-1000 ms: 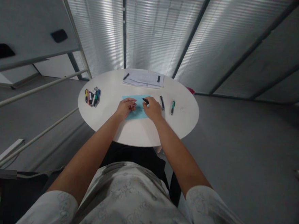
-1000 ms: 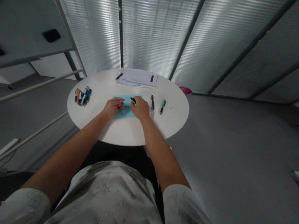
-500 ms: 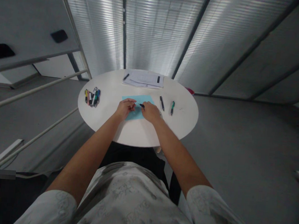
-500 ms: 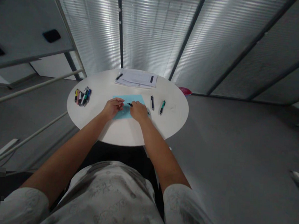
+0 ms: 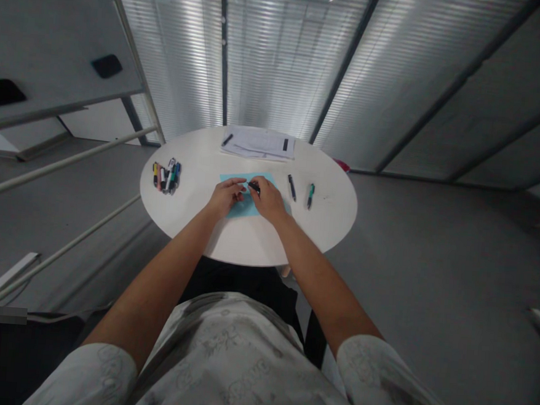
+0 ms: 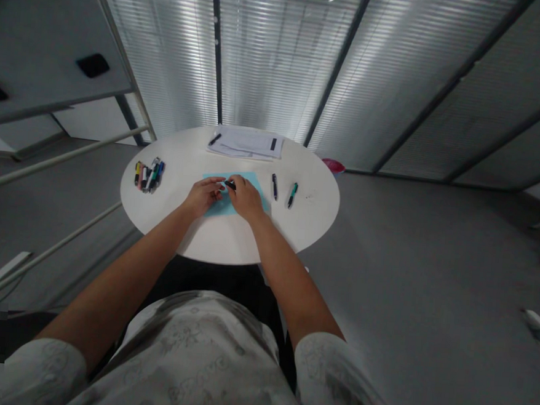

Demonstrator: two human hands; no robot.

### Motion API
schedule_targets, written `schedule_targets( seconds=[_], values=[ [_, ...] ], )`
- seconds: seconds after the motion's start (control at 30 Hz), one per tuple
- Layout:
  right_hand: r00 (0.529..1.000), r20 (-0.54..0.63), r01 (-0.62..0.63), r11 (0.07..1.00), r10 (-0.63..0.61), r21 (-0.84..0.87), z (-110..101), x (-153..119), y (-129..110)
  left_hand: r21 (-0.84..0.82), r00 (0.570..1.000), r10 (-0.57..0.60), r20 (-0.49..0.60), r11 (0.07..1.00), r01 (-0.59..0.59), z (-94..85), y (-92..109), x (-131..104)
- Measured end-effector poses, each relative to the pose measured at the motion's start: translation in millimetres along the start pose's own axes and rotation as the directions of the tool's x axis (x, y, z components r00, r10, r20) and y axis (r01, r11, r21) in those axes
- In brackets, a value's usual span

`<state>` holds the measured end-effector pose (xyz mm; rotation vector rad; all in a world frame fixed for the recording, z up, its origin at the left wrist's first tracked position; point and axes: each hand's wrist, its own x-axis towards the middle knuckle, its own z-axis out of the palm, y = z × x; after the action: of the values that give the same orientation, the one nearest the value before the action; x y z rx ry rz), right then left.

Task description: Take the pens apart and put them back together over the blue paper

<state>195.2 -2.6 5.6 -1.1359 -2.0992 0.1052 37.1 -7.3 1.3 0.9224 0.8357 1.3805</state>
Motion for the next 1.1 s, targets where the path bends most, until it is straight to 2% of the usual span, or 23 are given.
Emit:
schedule_targets(
  seconds=[0.3, 0.5, 0.77, 0.97, 1.1],
  values=[
    [0.998, 0.014, 0.067, 0.994, -0.069, 0.086, 3.6, -0.4, 1.7, 0.054, 0.997, 0.044, 0.061, 0.997, -0.048, -3.9, -7.8, 3.3],
    [0.999, 0.002, 0.039, 0.991, -0.039, 0.127, 6.1, 0.7, 6.4, 0.110, 0.992, 0.048, 0.116, 0.992, -0.061, -6.1, -8.9, 4.2],
    [1.000, -0.002, 0.007, 0.988, -0.007, 0.154, 1.1, 2.8, 1.9, 0.174, 0.996, 0.058, 0.062, 0.982, -0.068, -2.7, -6.8, 2.8],
    [0.985, 0.025, -0.174, 0.983, 0.172, 0.066, -5.9, -0.7, -6.1, 0.054, 0.999, 0.034, 0.010, 0.998, -0.034, -2.5, -4.4, 4.2],
    [0.985, 0.112, -0.138, 0.987, 0.129, 0.077, -2.6, -0.3, -0.9, 0.004, 1.000, 0.011, -0.002, 1.000, -0.011, -3.9, -2.0, 4.6]
  ],
)
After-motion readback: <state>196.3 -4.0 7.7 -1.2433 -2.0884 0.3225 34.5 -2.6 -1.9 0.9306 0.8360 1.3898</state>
